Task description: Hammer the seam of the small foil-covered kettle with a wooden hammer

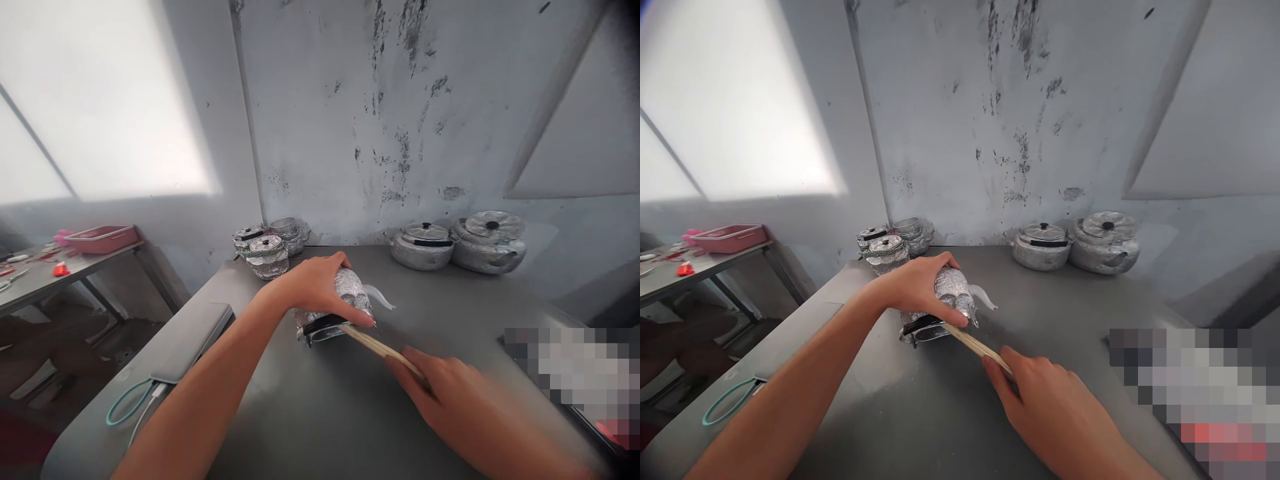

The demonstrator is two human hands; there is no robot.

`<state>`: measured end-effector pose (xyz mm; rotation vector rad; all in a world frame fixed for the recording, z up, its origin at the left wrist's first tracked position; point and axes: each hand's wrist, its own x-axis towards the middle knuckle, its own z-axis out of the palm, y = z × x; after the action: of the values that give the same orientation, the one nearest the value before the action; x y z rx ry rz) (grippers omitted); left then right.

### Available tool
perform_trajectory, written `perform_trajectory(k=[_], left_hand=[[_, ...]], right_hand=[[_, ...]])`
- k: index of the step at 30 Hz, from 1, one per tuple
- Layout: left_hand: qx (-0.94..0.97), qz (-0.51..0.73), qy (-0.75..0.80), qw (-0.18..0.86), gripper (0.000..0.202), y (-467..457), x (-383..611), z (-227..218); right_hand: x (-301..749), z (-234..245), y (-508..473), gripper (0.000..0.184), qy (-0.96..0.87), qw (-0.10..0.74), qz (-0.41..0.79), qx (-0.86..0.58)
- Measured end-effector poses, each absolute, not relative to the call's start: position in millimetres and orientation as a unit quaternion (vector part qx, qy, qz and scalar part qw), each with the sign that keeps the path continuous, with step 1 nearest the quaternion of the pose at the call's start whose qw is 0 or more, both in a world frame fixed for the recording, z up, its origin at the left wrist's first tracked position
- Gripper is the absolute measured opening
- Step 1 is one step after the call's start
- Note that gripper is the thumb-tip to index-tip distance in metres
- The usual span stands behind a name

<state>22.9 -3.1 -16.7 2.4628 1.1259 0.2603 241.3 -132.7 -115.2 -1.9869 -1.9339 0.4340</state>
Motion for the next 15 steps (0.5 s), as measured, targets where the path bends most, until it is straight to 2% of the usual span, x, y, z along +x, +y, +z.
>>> perform_trajectory(k=[9,12,15], left_hand=[[0.889,0.098,0.399,0.204,0.102,0.7,22.9,-19.9],[0.887,0.098,0.401,0.206,0.101,-0.5,23.0,-19.5],[0.887,0.098,0.403,0.205,0.100,-1.6,23.5,-19.0]], right_hand=[[238.6,-106.0,-134.4,0.044,-0.702,0.052,0.080,-0.706],[239.2,-108.5,-134.9,0.045,-0.710,0.054,0.070,-0.699],[241.9,-113.0,-135.0,0.043,-0.718,0.099,0.040,-0.687]])
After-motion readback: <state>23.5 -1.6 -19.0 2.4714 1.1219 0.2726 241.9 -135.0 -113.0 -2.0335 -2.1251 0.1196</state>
